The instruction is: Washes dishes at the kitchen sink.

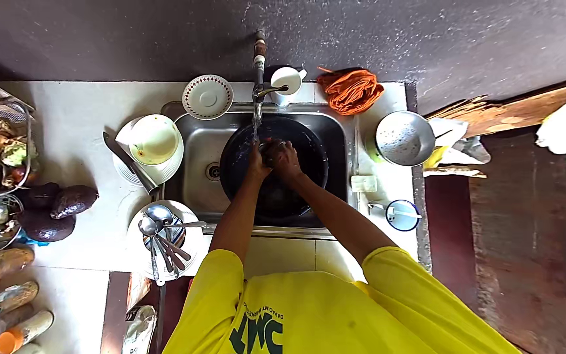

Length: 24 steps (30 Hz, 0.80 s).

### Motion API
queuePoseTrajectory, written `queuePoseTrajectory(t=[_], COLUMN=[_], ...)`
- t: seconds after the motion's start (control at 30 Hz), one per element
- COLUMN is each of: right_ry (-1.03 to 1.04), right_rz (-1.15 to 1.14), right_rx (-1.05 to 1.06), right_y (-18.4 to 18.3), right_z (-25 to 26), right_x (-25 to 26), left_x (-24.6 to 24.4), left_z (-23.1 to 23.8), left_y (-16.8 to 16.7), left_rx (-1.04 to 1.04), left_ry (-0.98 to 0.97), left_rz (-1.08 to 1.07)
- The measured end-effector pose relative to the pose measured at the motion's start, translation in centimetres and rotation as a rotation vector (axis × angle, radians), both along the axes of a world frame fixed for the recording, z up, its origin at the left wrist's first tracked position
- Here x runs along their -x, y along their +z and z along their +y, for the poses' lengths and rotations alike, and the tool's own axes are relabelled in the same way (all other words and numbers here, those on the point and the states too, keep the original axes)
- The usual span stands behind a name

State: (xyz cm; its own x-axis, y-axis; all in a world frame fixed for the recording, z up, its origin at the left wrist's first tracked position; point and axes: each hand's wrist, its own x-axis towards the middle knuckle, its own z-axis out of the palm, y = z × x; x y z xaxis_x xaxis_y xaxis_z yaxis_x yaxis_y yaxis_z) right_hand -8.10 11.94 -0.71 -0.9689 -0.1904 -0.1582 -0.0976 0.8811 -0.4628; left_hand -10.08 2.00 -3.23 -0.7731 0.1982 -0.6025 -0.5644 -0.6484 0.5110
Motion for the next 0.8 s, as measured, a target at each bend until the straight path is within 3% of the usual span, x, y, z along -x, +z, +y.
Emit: queuePoseTrajectory(t=[0.1, 0.2, 0.27, 0.47, 0.53, 0.63, 0.73, 0.8], right_ry=[-0.089, 0.15, 0.254, 0.129, 0.028, -0.137, -0.236, -0.458], right_rz=[0.062, 0.011, -0.01, 0.196, 0.116, -0.291, -0.54, -0.557], right_rx=[0.218, 0.282, 0.241, 0.105, -0.042, -0.145, 0.088, 0.536], right_y=[-0.2, -0.4, -1.4, -2.1, -0.5, 3.0, 4.0, 2.8], right_z=[-2.0, -1.5, -0.4, -0.8, -2.0, -3.4, -2.3, -1.0], right_x=[0.4, -0.6, -0.9, 0.3, -0.1, -0.1, 1.0, 1.1], left_x=[0.0, 0.2, 0.1, -0.1, 0.4, 0.9, 1.0, 1.2], left_z=[0.1, -2.1, -3.1, -2.1, -2.1, -1.7, -1.2, -1.1], left_y=[0.4, -0.4, -0.5, 1.1, 1.5, 1.6, 1.0, 0.5], left_rx=[0.03, -0.042, 0.006, 0.105, 0.094, 0.124, 0.13, 0.164], left_ry=[0.053, 0.033, -0.025, -0.087, -0.105, -0.128, -0.122, -0.102], left_rz=[-0.066, -0.063, -0.073, -0.219, -0.177, -0.094, -0.132, -0.176])
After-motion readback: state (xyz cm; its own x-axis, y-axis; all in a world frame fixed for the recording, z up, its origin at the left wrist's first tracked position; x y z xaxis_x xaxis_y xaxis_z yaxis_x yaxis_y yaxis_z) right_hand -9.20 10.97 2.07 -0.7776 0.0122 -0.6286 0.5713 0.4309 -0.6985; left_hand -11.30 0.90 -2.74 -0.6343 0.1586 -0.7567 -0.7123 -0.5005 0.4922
